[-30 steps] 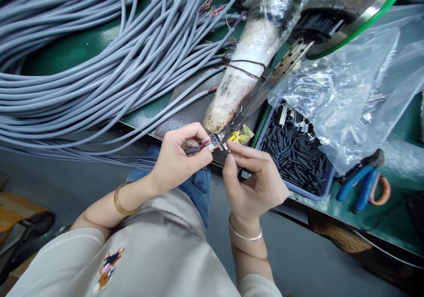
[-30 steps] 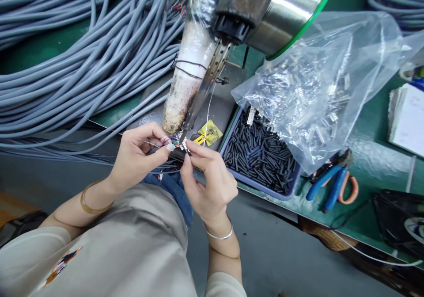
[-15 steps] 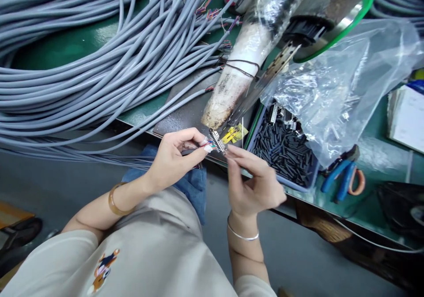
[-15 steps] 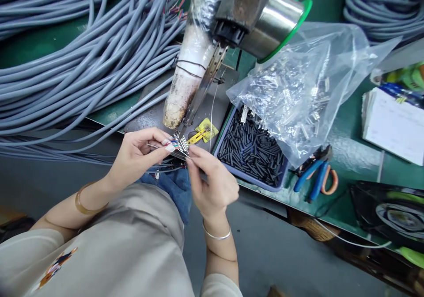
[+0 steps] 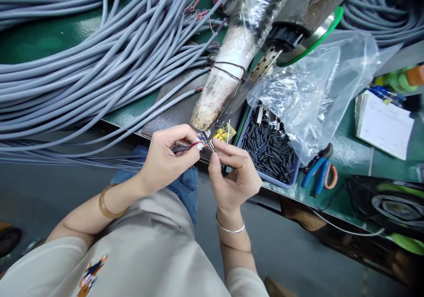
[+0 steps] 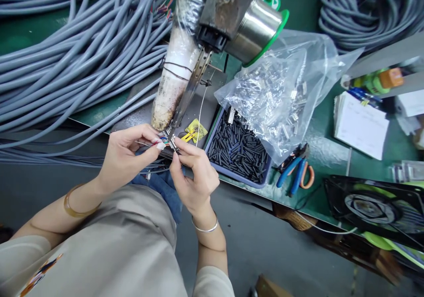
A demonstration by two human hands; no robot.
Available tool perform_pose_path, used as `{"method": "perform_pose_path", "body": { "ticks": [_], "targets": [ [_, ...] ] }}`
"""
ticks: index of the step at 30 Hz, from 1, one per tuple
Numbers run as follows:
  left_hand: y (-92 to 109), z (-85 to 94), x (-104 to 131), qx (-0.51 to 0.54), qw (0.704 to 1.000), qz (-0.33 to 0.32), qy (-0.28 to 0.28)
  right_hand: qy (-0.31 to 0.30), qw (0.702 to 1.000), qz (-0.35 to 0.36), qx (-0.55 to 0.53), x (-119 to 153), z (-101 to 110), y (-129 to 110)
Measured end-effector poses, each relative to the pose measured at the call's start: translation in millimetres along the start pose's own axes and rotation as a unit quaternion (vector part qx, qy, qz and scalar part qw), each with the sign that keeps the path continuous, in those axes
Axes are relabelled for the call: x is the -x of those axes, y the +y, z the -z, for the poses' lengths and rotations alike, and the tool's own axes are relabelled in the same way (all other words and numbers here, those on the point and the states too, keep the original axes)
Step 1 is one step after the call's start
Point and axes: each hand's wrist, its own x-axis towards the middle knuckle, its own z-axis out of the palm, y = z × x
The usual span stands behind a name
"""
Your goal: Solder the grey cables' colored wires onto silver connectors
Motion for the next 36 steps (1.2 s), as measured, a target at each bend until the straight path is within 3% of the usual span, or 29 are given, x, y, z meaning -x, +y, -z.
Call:
{"method": "perform_pose_path", "body": {
  "ticks": [9,19,25,36],
  "targets": [
    [3,-0.4,0,-0.022,0.999,-0.025,0.009,0.005,1.0,0.011,0.012,-9,0,-2],
    [5,4.4,-2,0.003,0.999,0.035,-0.027,-0.011,0.998,0.04,0.053,-5,2,-4],
    [2,2.3,2,-0.006,0.999,0.023,-0.025,-0.009,0.999,0.023,0.043,-8,2,-4],
    [5,2.4,0,-0.039,0.999,-0.006,-0.015,-0.016,0.995,0.056,0.079,-9,3,-8]
  ]
}}
